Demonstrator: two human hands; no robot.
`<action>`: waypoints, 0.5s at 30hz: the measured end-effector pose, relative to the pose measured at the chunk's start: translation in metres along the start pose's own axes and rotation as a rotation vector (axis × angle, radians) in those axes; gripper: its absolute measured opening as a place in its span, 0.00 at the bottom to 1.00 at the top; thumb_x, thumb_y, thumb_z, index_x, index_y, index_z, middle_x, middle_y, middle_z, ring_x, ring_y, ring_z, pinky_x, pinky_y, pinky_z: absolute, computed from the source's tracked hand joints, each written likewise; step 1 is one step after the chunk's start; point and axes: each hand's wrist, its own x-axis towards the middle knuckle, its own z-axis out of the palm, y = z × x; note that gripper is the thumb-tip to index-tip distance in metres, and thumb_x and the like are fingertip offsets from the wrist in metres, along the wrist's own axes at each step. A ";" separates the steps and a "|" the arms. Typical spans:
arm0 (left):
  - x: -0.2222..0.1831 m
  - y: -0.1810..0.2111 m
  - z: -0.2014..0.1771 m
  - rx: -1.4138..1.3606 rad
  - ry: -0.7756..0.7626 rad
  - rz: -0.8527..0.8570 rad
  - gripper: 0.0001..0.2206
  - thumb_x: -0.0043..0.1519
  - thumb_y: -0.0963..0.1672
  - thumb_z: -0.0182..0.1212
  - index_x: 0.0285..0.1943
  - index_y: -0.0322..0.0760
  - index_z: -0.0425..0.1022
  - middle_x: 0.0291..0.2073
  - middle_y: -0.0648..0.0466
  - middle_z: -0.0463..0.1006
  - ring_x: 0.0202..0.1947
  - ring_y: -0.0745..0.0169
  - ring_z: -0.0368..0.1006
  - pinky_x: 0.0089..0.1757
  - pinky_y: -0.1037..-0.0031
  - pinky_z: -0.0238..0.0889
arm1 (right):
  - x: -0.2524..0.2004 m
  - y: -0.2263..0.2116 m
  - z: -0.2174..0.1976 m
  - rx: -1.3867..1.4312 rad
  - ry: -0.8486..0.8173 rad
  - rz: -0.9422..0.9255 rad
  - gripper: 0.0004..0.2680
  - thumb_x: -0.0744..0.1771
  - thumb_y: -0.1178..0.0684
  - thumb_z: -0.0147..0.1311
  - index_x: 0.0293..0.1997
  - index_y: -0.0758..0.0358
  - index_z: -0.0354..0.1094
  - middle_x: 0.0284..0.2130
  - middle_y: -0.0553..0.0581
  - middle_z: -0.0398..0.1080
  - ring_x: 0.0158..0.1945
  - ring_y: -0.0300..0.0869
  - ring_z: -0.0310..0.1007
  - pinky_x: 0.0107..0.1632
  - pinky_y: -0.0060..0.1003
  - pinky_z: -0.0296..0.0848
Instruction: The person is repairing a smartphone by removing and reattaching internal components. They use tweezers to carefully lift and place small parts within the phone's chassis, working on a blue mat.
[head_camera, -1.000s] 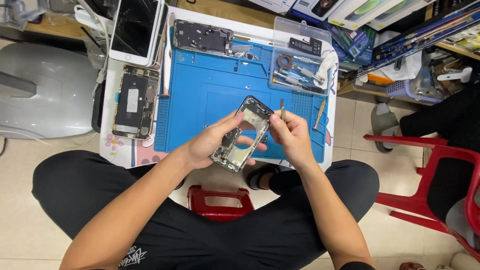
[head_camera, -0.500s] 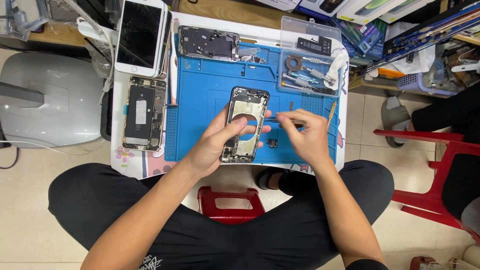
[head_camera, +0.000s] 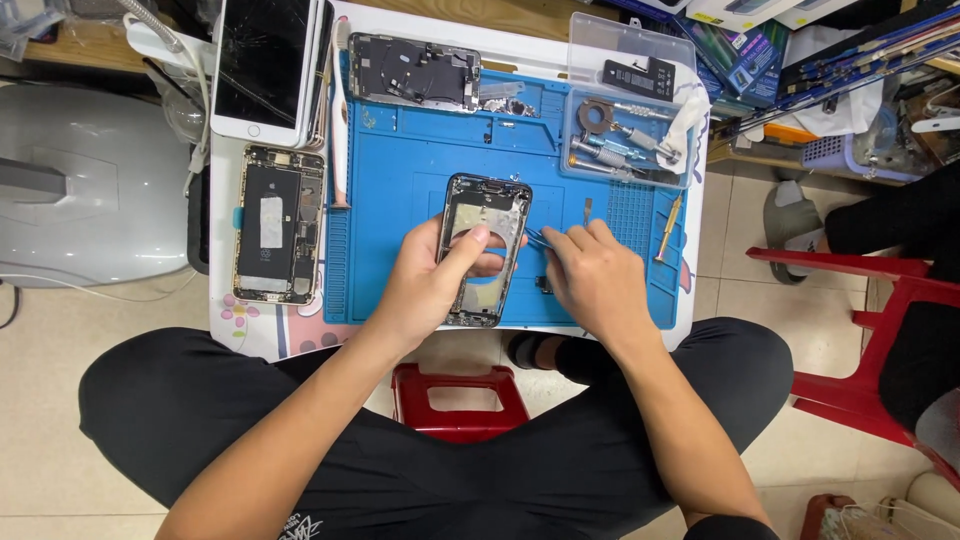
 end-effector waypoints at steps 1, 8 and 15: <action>0.001 -0.001 0.000 -0.004 0.002 -0.001 0.16 0.67 0.47 0.62 0.51 0.25 0.76 0.45 0.37 0.85 0.42 0.47 0.86 0.44 0.59 0.81 | 0.001 0.002 0.006 -0.001 -0.003 -0.003 0.06 0.65 0.55 0.62 0.44 0.50 0.80 0.25 0.45 0.73 0.34 0.37 0.73 0.31 0.28 0.72; 0.006 -0.009 -0.002 0.171 0.013 0.066 0.13 0.65 0.45 0.64 0.44 0.24 0.82 0.40 0.37 0.87 0.39 0.43 0.86 0.40 0.59 0.80 | 0.003 0.017 0.003 0.366 0.298 0.221 0.04 0.69 0.50 0.52 0.42 0.52 0.73 0.25 0.47 0.69 0.32 0.41 0.71 0.33 0.33 0.71; 0.004 -0.009 0.004 0.254 -0.014 0.012 0.12 0.65 0.42 0.60 0.43 0.21 0.81 0.37 0.34 0.86 0.36 0.39 0.86 0.36 0.61 0.81 | -0.011 0.011 0.000 0.567 0.346 -0.026 0.08 0.71 0.46 0.53 0.49 0.49 0.79 0.25 0.40 0.69 0.25 0.35 0.70 0.30 0.30 0.72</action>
